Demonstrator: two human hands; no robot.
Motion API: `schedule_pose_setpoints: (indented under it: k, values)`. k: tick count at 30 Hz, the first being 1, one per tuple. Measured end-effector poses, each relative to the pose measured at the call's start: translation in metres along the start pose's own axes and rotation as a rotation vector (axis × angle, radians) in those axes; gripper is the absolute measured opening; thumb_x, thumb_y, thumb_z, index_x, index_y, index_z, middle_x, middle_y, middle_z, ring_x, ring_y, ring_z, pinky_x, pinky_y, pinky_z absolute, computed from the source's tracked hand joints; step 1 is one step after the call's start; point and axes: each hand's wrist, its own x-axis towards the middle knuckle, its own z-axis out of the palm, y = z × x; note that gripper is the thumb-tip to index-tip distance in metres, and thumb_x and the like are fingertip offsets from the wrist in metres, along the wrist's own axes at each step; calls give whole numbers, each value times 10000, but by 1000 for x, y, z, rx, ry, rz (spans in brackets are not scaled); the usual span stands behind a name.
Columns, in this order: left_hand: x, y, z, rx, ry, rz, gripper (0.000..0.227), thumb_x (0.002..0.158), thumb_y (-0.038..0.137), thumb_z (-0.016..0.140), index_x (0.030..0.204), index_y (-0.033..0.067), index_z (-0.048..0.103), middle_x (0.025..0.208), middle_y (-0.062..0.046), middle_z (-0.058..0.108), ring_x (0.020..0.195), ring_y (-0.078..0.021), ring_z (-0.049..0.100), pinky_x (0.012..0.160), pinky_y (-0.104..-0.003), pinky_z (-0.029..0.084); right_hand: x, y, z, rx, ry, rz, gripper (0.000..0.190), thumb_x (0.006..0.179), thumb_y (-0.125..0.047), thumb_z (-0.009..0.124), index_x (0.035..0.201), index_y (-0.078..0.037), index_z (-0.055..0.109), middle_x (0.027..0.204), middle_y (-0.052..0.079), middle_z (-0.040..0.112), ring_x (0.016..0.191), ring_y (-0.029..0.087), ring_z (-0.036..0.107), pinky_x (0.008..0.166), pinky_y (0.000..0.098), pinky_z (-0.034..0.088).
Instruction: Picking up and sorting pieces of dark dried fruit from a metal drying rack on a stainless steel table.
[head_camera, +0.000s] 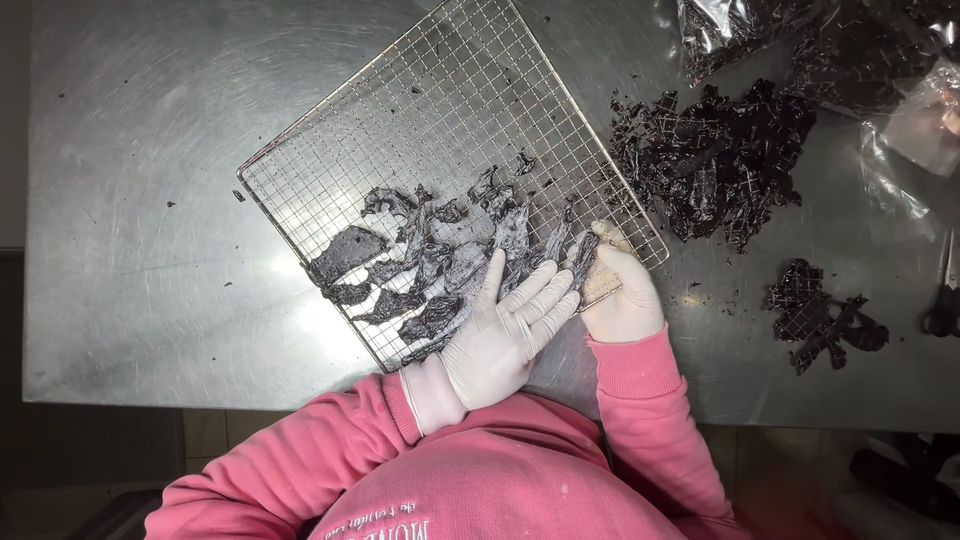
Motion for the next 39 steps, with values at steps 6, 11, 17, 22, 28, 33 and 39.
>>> schedule_pose_setpoints:
  k: [6,11,17,22,28,33,39]
  values:
    - [0,-2,5,36,-32,-46,691,778,58,652,1459,25,536,1551,-168,521,1508,-313,417,1237,-724,109,4,2,6,-71,70,-51,172,967,-18,601,1115,-47,684,1109,88,728,1073,228,689,994,385,542]
    - [2,-1,1,54,-37,-39,696,777,60,654,1463,20,543,1555,-176,515,1508,-316,413,1234,-719,116,9,2,-21,-116,114,-83,161,1010,43,632,1122,-50,700,1097,74,715,1035,208,662,940,362,519]
    - [3,0,1,53,-40,-33,684,786,65,654,1460,18,546,1557,-179,508,1511,-312,406,1232,-723,108,6,1,0,-41,93,-26,144,976,5,611,1072,-63,694,1102,78,734,1064,227,685,980,393,538]
    - [3,0,1,45,-46,-43,689,773,54,646,1454,19,547,1559,-174,508,1511,-312,404,1234,-710,116,4,1,-4,-34,89,-30,171,987,0,599,1110,-59,701,1136,79,728,1091,230,681,1007,400,531]
    - [4,2,-6,17,22,-47,674,803,49,642,1471,42,553,1570,-161,499,1520,-316,398,1252,-688,142,-19,-9,32,-122,25,-48,259,959,12,541,1169,-47,680,1182,77,724,1118,208,683,1011,375,524]
    - [2,1,-1,48,24,-60,673,796,54,646,1463,54,559,1556,-183,493,1513,-359,385,1245,-686,157,-16,-3,-1,-114,-87,-41,231,1030,63,549,1223,-8,655,1178,96,707,1110,213,670,1017,377,516]
    - [3,0,-2,37,-4,-53,653,785,62,656,1434,70,578,1554,-187,493,1516,-364,380,1238,-692,151,-16,1,4,-73,-32,-31,230,1010,38,534,1196,-29,652,1200,104,709,1138,240,677,1029,410,525]
